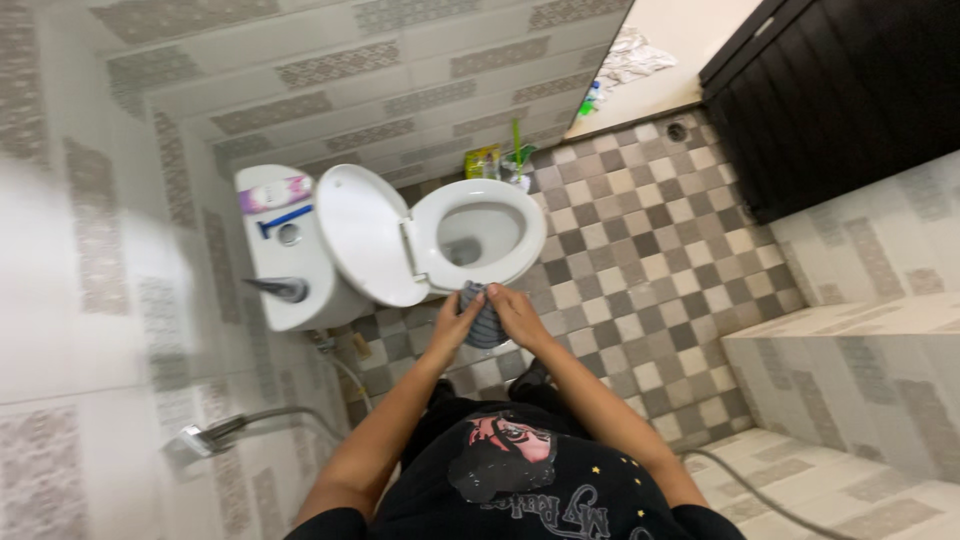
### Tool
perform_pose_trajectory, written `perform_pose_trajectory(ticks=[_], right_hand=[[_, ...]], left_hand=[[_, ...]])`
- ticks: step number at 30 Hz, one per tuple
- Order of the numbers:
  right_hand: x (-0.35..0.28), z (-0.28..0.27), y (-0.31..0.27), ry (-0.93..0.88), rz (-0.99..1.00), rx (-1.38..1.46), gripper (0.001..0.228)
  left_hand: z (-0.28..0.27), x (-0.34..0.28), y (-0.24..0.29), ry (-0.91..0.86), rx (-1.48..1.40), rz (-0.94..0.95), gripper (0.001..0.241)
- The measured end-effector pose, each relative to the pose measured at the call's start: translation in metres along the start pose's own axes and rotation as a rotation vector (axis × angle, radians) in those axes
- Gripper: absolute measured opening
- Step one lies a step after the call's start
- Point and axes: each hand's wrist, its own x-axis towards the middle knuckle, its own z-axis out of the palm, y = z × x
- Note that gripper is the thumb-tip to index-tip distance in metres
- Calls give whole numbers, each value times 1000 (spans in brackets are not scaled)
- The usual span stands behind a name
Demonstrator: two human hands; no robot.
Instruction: The person turns on the shower faucet to wet a cloth, pours liquid from a bottle onto a sponge, and scrubs the shower fixture with the sponge.
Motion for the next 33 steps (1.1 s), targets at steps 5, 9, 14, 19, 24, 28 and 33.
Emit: perform_pose_trajectory(ticks=[5, 9, 14, 19, 24, 28, 33], right_hand=[[-2, -103, 29, -11, -30, -67, 41], [-10, -199, 50, 50, -43, -55, 39], [-9, -283, 65, 138, 16, -51, 38], [4, -321, 71, 152, 10, 12, 34], [33, -365, 96, 106, 113, 26, 33], [76, -415, 119, 6, 177, 30, 30], [157, -491, 124, -20, 146, -81, 28]], left_hand=[[88, 27, 13, 79, 210, 29, 45], [171, 52, 23, 94, 130, -12, 43], [241, 79, 23, 108, 193, 56, 45], [272, 112, 21, 141, 178, -3, 51], [289, 159, 29, 172, 175, -74, 47], [312, 218, 35, 73, 271, -58, 40], [363, 311, 50, 54, 155, -69, 34]])
